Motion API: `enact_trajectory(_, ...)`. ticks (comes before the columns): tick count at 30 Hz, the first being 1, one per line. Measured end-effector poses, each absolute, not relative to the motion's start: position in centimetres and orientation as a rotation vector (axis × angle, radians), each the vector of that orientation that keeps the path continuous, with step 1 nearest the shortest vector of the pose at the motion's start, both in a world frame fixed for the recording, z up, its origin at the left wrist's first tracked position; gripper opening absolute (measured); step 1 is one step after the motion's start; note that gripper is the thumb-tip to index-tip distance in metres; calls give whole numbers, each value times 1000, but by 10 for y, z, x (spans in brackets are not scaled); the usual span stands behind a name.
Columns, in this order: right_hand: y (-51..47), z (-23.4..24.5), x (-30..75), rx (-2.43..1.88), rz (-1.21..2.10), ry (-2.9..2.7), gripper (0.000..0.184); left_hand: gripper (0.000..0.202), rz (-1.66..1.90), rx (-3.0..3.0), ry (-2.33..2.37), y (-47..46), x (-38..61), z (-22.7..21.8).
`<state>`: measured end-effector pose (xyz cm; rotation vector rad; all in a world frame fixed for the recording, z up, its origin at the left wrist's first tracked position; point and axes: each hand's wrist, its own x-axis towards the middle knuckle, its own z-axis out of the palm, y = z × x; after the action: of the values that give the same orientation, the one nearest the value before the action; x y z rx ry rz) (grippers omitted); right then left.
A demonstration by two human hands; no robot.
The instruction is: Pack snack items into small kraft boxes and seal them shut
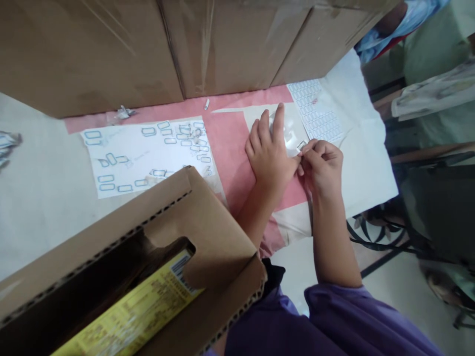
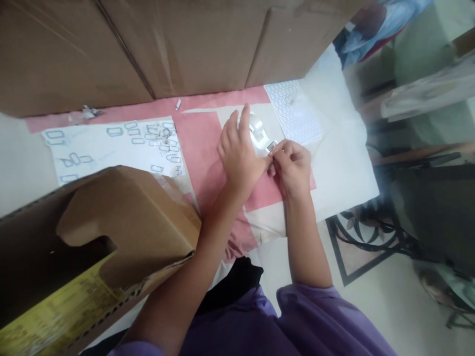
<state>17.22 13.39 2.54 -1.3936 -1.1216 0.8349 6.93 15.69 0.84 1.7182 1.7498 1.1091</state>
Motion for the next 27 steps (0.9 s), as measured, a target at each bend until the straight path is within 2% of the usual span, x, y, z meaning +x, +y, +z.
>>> enact_trajectory(16,131,19,173,-1234,946,-1033,48,75,1028,1799,1758,154,67,10)
enact_trajectory(27,130,15,175,-1209,948,-1154,43,74,1150,1777,1688,154,66,3)
